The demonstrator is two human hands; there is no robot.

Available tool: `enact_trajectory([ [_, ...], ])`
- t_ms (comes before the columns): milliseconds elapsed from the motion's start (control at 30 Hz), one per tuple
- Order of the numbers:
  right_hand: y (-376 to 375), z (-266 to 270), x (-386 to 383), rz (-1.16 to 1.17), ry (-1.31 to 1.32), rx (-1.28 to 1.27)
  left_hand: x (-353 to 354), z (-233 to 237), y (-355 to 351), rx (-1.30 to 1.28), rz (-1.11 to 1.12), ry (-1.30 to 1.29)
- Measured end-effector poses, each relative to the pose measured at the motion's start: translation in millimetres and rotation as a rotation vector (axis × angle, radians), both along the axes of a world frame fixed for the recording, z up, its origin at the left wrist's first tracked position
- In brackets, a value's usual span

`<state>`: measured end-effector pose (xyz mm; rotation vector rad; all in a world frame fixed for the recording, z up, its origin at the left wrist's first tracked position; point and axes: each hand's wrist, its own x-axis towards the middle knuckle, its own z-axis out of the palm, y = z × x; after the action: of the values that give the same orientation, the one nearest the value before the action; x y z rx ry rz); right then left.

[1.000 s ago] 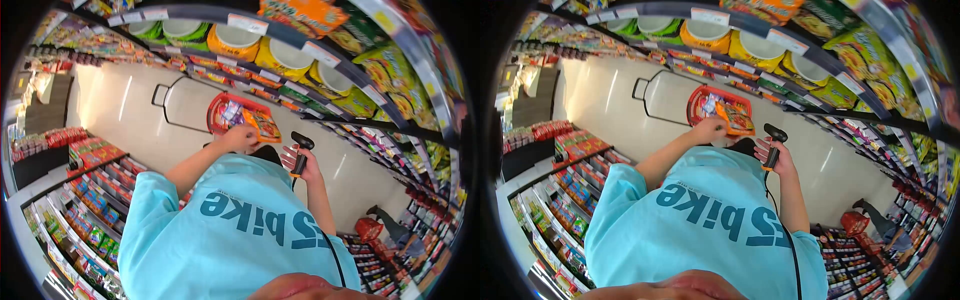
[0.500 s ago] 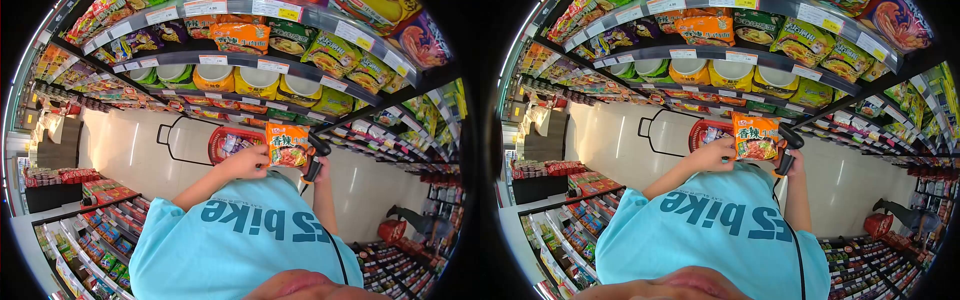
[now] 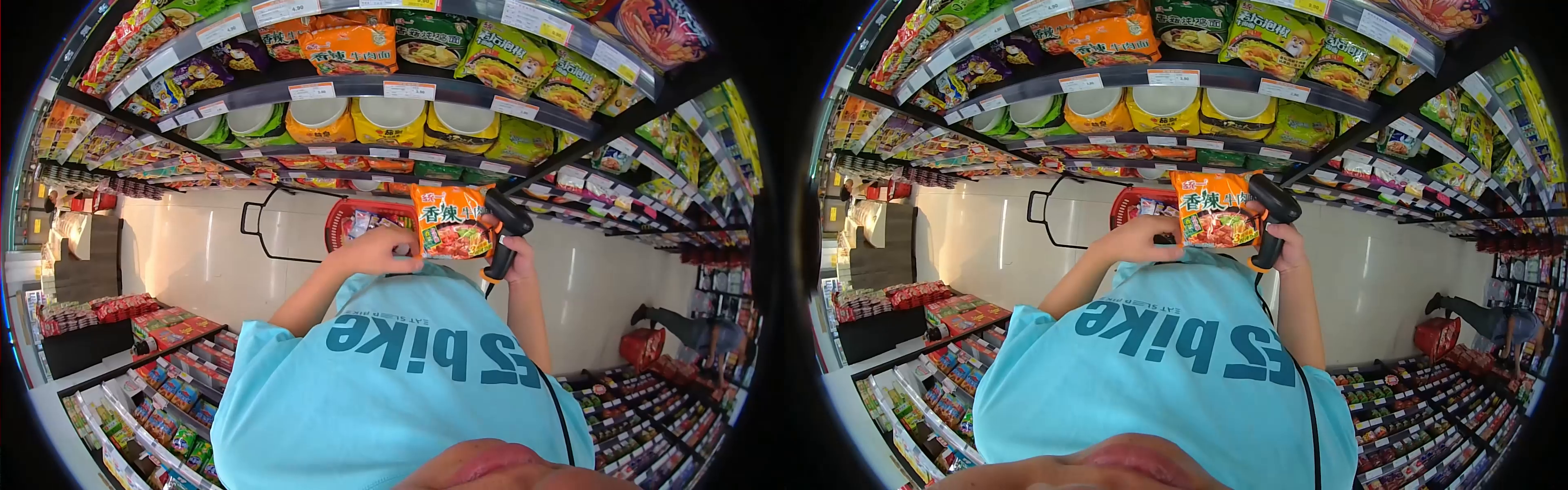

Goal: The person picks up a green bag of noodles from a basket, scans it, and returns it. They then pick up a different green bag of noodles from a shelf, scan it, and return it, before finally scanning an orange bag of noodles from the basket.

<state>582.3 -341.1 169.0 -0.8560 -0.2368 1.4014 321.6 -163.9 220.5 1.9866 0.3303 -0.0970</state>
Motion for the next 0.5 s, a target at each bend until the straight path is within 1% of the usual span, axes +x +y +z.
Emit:
enact_trajectory([
  [33,0,7,-3,-0.002,-0.001,-0.006,0,3,-1,-0.102,0.030,0.185],
  [67,1,16,-5,-0.001,-0.049,0.025,3,0,-5,-0.107,0.030,0.184],
  [133,5,31,-11,0.005,-0.094,0.052,9,-11,-18,-0.733,0.405,-0.172],
  [167,6,36,-14,0.040,-0.128,0.069,11,-18,-15,-0.700,0.388,-0.119],
  [200,8,40,-17,0.076,-0.162,0.086,13,-15,-13,-0.704,0.392,-0.119],
  [267,10,39,-22,0.080,-0.171,0.076,19,-7,-10,-0.726,0.519,-0.099],
  [300,10,34,-23,0.095,-0.204,0.111,20,-8,-7,-0.790,0.554,-0.135],
  [333,11,31,-24,0.110,-0.236,0.148,18,-8,-3,-0.788,0.566,-0.138],
  [400,14,33,-25,0.156,-0.208,0.145,14,-4,4,-0.768,0.632,-0.082],
  [467,20,37,-31,0.207,0.018,0.283,8,-6,9,-0.780,0.626,-0.121],
  [500,18,29,-26,0.214,0.066,0.276,5,-3,11,-0.787,0.635,-0.151],
])
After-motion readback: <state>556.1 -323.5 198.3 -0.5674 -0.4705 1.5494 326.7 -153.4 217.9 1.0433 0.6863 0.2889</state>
